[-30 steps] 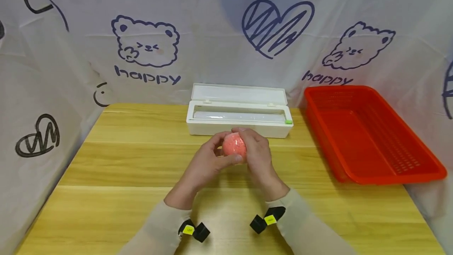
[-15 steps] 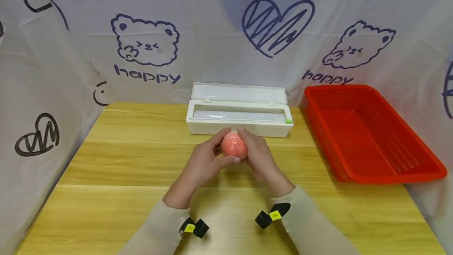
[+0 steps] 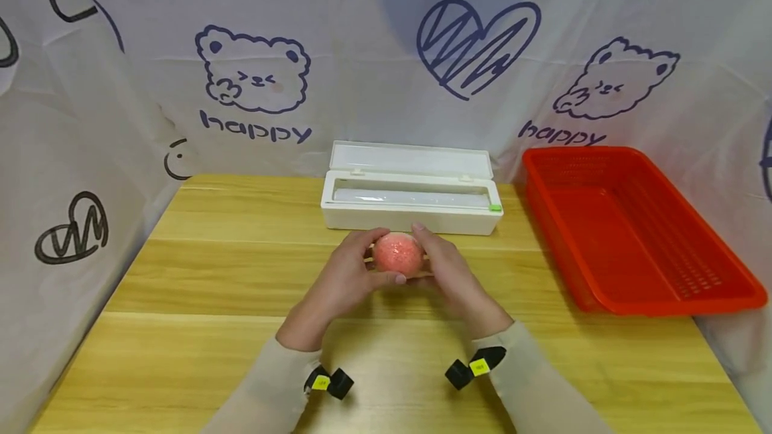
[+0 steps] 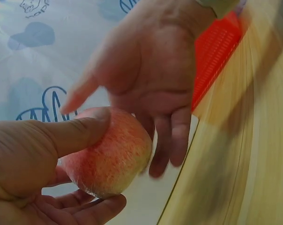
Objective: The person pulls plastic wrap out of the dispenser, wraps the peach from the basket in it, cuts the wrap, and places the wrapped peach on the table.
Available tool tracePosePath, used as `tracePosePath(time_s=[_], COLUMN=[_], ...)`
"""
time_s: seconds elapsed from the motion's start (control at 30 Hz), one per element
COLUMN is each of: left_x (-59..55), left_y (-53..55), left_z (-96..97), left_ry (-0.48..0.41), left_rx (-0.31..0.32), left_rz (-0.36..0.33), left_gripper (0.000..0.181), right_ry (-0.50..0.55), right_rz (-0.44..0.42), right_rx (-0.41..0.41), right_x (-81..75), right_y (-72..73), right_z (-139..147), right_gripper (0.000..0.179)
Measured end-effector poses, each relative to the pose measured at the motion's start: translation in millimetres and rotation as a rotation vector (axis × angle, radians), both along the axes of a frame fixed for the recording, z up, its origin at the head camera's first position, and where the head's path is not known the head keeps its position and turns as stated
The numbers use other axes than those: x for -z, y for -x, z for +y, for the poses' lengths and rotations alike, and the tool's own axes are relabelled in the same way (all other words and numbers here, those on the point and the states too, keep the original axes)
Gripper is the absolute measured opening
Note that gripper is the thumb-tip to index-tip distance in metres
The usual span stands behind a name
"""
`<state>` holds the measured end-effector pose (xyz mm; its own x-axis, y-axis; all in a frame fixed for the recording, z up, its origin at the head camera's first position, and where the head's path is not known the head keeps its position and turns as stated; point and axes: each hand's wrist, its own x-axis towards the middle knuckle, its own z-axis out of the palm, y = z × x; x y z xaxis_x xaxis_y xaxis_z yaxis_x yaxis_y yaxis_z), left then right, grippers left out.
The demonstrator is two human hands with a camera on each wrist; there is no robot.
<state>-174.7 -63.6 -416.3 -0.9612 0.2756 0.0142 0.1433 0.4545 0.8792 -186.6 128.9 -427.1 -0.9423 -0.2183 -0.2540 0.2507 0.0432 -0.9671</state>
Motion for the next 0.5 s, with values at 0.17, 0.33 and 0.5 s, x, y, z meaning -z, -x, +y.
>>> tracePosePath(time_s=[0.17, 0.33, 0.5], left_x=[9.7, 24.1, 30.4], left_y=[5.4, 11.2, 14.6], left_z=[-1.7, 2.0, 7.8], left_ry=[0.012, 0.09, 0.127], left_rx=[-0.015, 0.023, 0.06], left_rz=[-0.017, -0.038, -0.043], left_gripper=[0.074, 0.075, 0.075], right_ry=[-0.212, -0.371, -0.407], right_rz=[0.164, 0.24, 0.223], right_rx=[-0.112, -0.151, -0.136], right_x=[5.7, 12.6, 18.7], right_y=[0.7, -0.4, -0.6], right_z=[14, 22, 29], right_gripper=[0.062, 0.065, 0.059])
